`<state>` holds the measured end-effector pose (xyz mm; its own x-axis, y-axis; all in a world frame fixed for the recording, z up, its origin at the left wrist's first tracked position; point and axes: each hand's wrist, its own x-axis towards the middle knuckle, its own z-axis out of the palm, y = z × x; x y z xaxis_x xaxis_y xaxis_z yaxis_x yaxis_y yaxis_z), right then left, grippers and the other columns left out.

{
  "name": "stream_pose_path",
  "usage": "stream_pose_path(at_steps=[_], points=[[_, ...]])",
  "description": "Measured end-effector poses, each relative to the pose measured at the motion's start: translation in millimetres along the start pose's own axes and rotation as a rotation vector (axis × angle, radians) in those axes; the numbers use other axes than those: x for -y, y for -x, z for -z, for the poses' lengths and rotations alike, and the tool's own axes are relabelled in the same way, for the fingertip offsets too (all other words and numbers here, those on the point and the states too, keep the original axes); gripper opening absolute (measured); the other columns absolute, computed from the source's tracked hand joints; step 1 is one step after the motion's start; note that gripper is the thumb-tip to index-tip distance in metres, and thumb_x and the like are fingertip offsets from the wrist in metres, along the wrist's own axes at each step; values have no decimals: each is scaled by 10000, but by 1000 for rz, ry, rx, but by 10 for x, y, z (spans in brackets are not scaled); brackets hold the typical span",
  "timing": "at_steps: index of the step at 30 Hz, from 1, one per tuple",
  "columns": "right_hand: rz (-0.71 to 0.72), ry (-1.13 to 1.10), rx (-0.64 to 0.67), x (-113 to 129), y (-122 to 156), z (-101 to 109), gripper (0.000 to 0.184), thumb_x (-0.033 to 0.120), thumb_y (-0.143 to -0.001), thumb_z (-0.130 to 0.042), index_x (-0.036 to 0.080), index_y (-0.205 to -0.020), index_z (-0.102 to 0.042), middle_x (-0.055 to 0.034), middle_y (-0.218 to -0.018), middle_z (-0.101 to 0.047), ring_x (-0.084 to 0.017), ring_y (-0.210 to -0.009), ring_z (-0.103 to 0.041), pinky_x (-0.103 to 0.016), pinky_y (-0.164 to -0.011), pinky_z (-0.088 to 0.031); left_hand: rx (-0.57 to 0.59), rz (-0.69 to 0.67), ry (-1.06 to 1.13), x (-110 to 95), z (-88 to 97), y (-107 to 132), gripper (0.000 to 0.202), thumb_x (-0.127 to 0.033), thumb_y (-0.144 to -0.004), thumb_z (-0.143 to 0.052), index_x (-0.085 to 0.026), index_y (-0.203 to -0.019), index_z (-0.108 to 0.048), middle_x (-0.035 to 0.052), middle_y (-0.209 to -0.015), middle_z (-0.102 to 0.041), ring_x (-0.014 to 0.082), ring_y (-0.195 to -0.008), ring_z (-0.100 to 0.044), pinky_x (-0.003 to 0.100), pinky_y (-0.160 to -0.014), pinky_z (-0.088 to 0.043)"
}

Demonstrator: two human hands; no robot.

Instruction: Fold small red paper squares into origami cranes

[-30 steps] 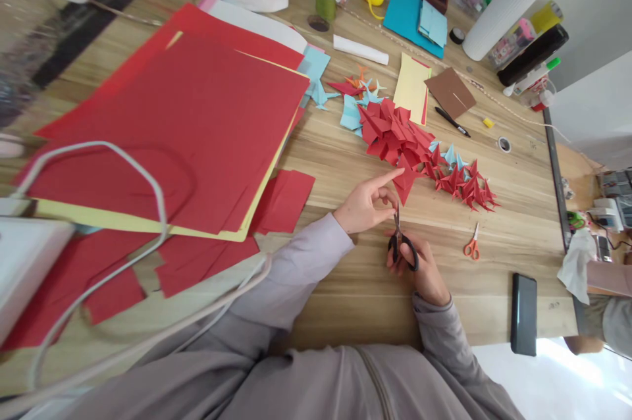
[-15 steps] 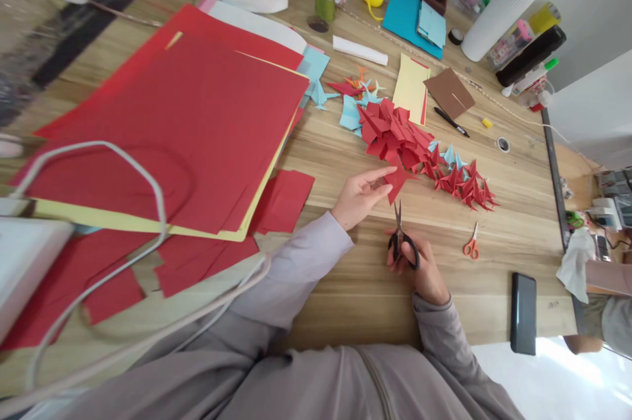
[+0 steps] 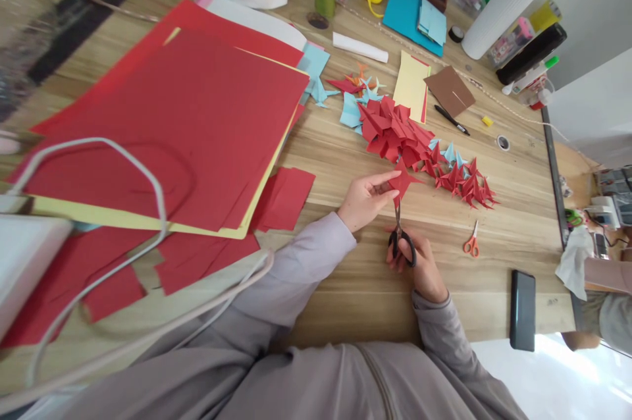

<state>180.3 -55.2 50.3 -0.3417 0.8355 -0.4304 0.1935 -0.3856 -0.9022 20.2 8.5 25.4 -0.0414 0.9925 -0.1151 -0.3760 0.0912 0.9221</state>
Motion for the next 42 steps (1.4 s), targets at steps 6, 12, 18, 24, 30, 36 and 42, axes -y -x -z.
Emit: stream_pose_path(at_steps=[6,12,18,24,30,36,42], points=[[0,5,-9,-15,0,-4,496,535,-831,-560,142,-1128,-620,-14,-621,-604,-110,-493,-530,-204,-429,-377,-40,20,16,15,-31,17,478,-240,-667,-729,-128,-1128,-668,30,-766,-696,126,-701,-599,305,-747,-523],[-6,-2,-19,-7,-4,-9,493,535,-826,-565,142,-1118,-624,-8,-612,-596,-107,-489,-526,-205,-430,-377,-40,19,-1,9,-36,34,469,-244,-670,-730,-128,-1121,-672,12,-719,-673,109,-663,-569,278,-704,-507],[-18,-4,-26,1,-5,-15,497,535,-821,-571,139,-1116,-624,-6,-609,-597,-108,-485,-523,-207,-429,-371,-39,-4,-50,22,-43,52,435,-237,-693,-708,-125,-1113,-677,23,-728,-677,121,-659,-578,283,-690,-508],[-18,-2,-31,-9,-6,-13,487,532,-823,-569,142,-1109,-624,-8,-610,-600,-104,-485,-528,-198,-422,-365,-55,8,-34,33,-57,63,454,-237,-690,-706,-129,-1129,-671,41,-795,-704,137,-712,-603,302,-733,-524],[-18,-2,-34,-16,-10,-11,486,532,-823,-569,139,-1103,-625,-7,-605,-597,-104,-482,-526,-197,-421,-366,-59,36,-12,11,-62,72,468,-249,-679,-721,-126,-1128,-673,40,-795,-700,136,-720,-596,307,-749,-516],[-20,-18,-43,-1,-10,-22,470,507,-825,-581,132,-1104,-625,-5,-600,-593,-98,-470,-515,-197,-420,-372,-61,21,31,29,-53,68,422,-292,-712,-699,-129,-1102,-692,23,-742,-669,114,-683,-558,271,-703,-478],[-22,-24,-38,-12,-10,-18,452,488,-833,-580,134,-1111,-621,6,-595,-579,-89,-461,-501,-193,-419,-368,-65,12,39,52,-49,59,408,-282,-705,-703,-137,-1086,-701,23,-734,-664,112,-672,-546,266,-686,-465]])
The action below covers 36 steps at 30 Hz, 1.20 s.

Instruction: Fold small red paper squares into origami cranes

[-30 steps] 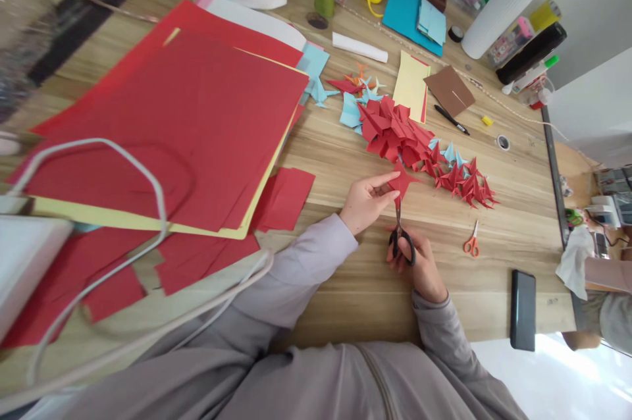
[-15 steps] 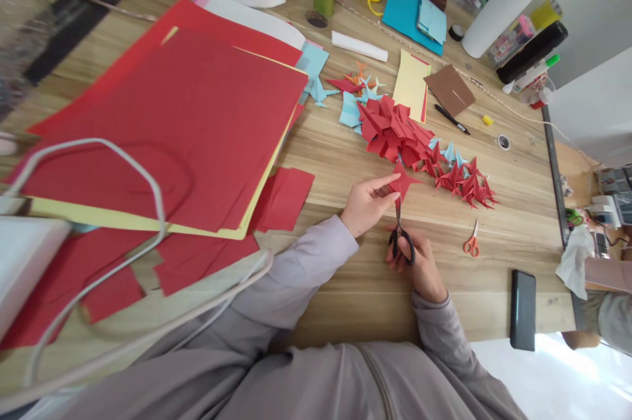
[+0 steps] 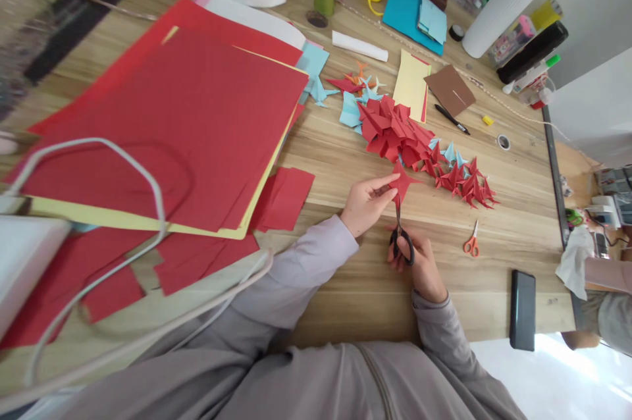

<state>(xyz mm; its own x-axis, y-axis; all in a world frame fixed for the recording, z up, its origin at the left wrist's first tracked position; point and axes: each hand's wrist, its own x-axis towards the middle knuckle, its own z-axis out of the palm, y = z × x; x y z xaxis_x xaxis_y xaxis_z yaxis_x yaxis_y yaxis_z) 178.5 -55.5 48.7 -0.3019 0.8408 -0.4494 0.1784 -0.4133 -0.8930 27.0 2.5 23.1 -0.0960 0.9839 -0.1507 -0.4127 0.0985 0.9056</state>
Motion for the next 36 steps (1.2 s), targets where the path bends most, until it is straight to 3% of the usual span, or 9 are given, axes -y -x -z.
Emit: stream_pose_path(at_steps=[36], points=[[-10,9,-33,17,-5,-30,513,522,-783,-618,118,-1099,-627,37,-549,-504,-71,-446,-412,-205,-409,-314,-13,-7,15,63,17,-33,444,-310,-691,-716,-134,-1098,-693,29,-742,-670,111,-674,-554,267,-683,-467]])
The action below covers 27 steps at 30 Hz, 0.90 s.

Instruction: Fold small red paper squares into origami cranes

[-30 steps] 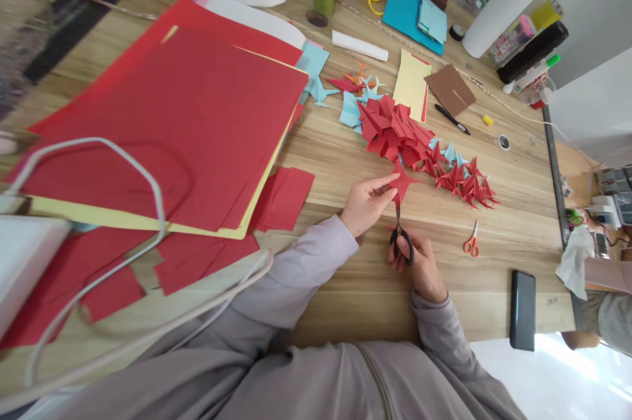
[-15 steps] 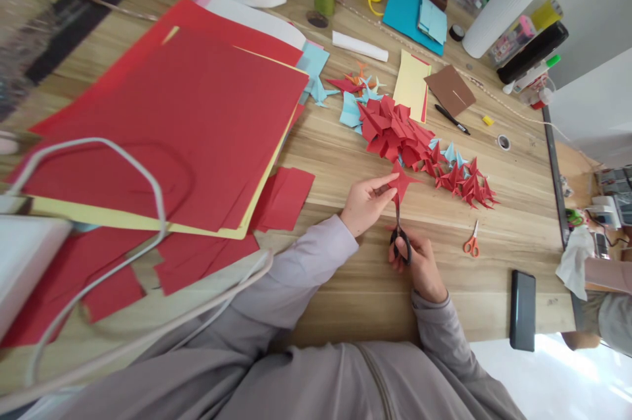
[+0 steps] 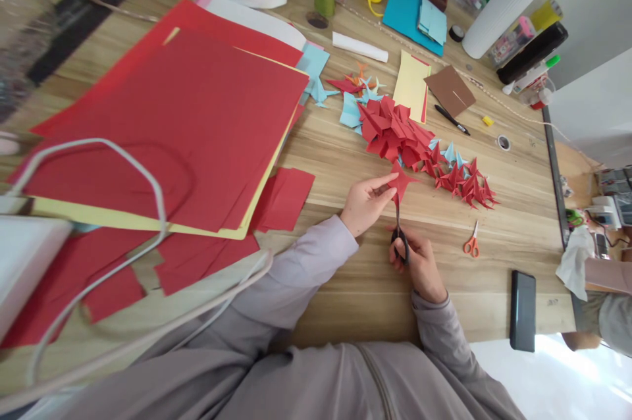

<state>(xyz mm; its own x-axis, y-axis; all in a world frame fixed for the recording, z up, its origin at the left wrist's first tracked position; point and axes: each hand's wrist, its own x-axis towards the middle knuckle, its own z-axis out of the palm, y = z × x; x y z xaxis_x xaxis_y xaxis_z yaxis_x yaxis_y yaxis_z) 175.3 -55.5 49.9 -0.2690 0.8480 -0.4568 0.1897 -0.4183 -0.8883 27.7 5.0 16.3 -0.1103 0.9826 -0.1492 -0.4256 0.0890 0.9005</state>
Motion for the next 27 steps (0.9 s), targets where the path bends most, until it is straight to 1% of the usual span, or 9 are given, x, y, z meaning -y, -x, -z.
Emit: stream_pose_path(at_steps=[13,21,27], points=[[27,21,-25,49,11,-14,462,500,-786,-619,133,-1066,-639,48,-536,-474,-66,-437,-373,-214,-404,-282,-13,17,-12,-16,-2,3,449,-300,-700,-708,-128,-1114,-685,36,-766,-686,118,-694,-564,272,-707,-466],[31,7,-38,34,1,-24,446,493,-781,-624,139,-1052,-642,56,-514,-457,-62,-420,-348,-213,-397,-251,-19,19,-15,-22,-6,5,462,-325,-693,-715,-133,-1112,-685,49,-801,-702,134,-729,-596,293,-745,-495],[39,0,-48,39,-5,-29,447,500,-775,-630,137,-1035,-648,61,-499,-448,-57,-408,-340,-212,-395,-248,-25,17,-3,-14,-9,1,452,-307,-686,-717,-130,-1102,-691,59,-826,-715,140,-741,-604,295,-757,-504]])
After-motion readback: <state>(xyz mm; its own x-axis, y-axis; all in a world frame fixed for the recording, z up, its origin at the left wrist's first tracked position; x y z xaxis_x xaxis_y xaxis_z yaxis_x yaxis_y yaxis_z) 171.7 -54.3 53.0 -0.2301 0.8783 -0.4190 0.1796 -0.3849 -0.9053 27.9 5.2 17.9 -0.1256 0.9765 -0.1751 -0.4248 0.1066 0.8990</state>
